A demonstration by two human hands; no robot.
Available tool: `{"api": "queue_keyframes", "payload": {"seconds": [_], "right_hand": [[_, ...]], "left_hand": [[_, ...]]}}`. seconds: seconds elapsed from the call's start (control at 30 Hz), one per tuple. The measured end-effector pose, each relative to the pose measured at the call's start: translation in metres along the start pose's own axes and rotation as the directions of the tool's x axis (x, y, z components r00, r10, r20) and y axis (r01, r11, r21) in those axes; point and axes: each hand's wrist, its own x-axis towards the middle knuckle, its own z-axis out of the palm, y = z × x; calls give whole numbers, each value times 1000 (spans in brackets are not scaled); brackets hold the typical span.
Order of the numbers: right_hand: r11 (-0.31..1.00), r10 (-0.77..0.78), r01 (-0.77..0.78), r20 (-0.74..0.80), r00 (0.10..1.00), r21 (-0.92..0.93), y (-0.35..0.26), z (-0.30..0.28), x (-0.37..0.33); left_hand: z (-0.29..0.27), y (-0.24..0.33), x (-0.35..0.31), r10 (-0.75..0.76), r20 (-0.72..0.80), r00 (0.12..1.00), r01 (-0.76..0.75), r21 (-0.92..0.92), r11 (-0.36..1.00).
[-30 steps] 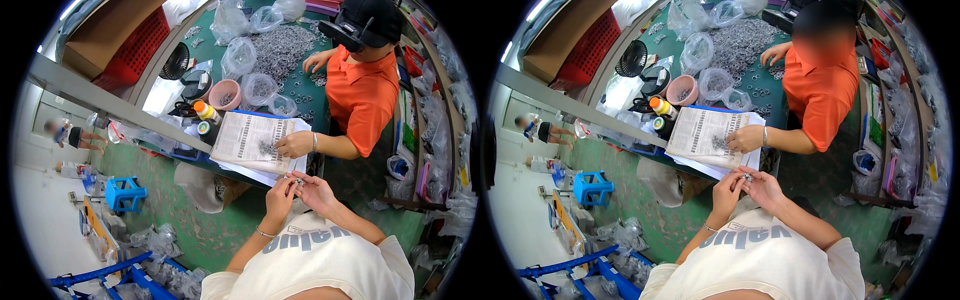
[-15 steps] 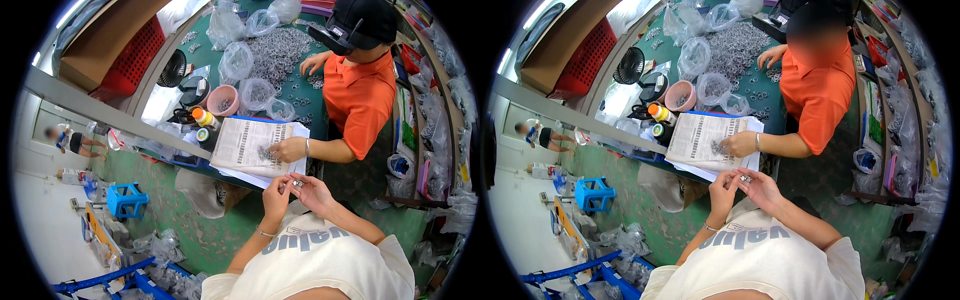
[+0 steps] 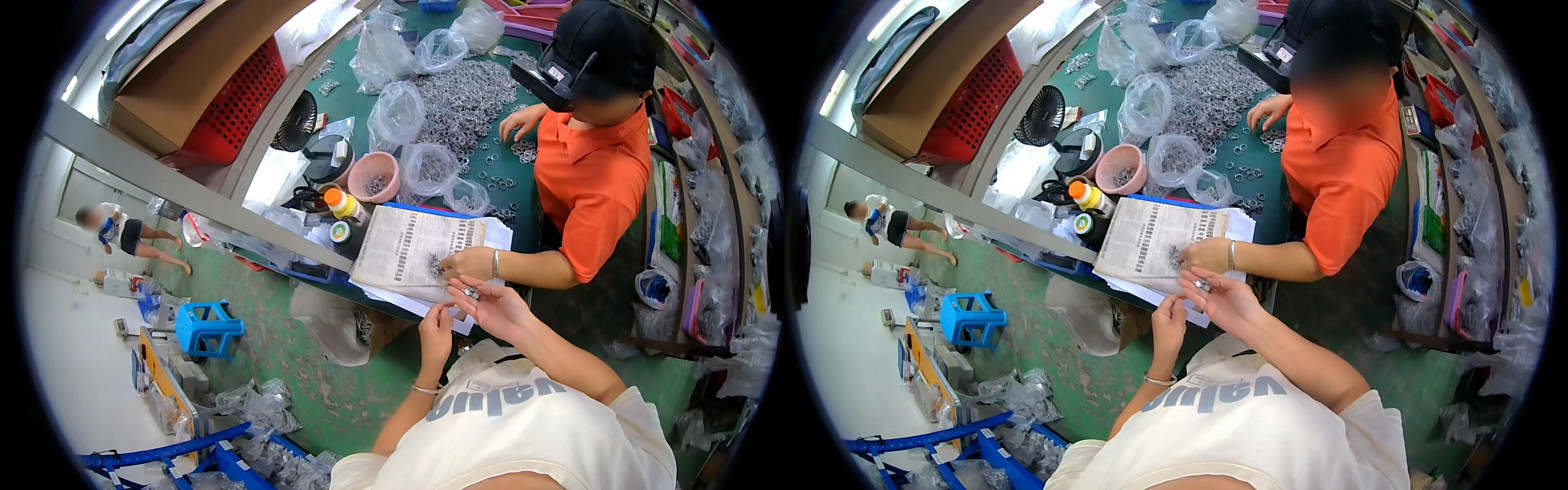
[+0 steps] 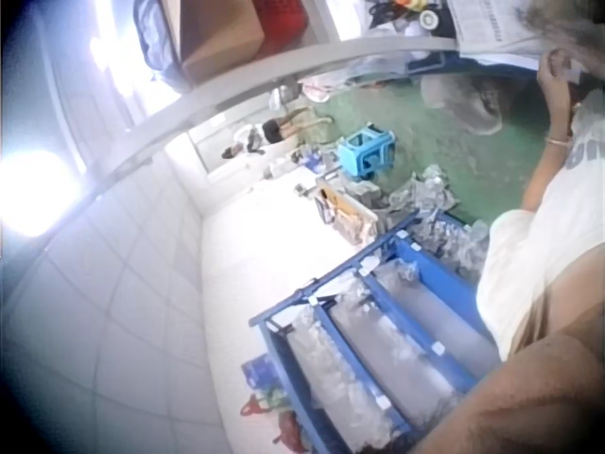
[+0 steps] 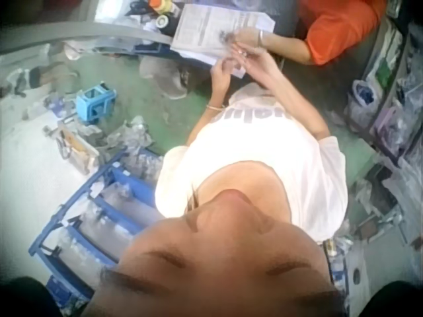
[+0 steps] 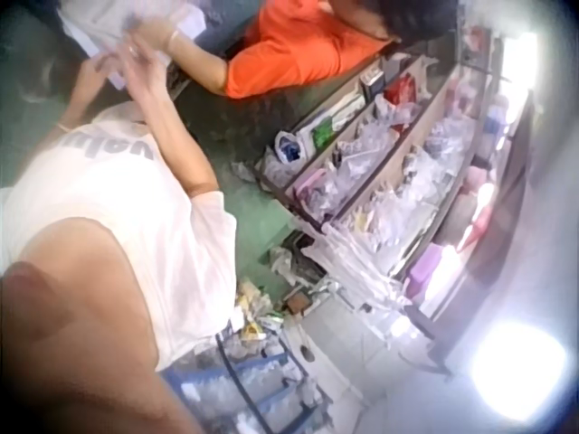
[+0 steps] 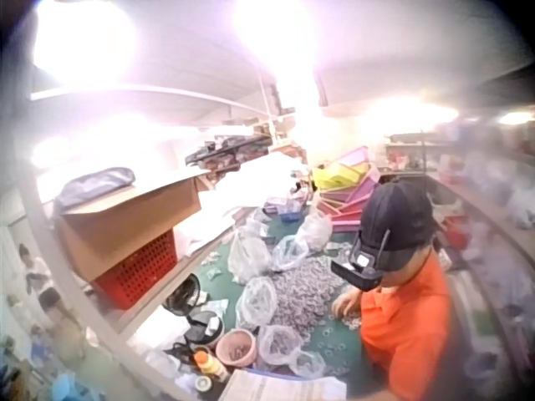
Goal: The person sorts small metal rings and washers from a large plastic bag into smaller plastic bags. They place the filled bags on a shelf and later move to a blue shelf to organize more bags of parts. The person also briefly interacts with a coworker at a table.
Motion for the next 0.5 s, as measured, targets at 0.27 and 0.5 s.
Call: {"api": "queue_keyframes", "payload": {"seconds": [0.27, 0.5], "right_hand": [[991, -125, 121, 57, 991, 59, -30, 32, 87], [972, -197, 193, 21, 980, 138, -64, 29, 121]], "left_hand": [[3, -10, 1, -131, 68, 989, 132, -11, 991], [4, -14, -4, -121, 86, 989, 117, 46, 992]]}}
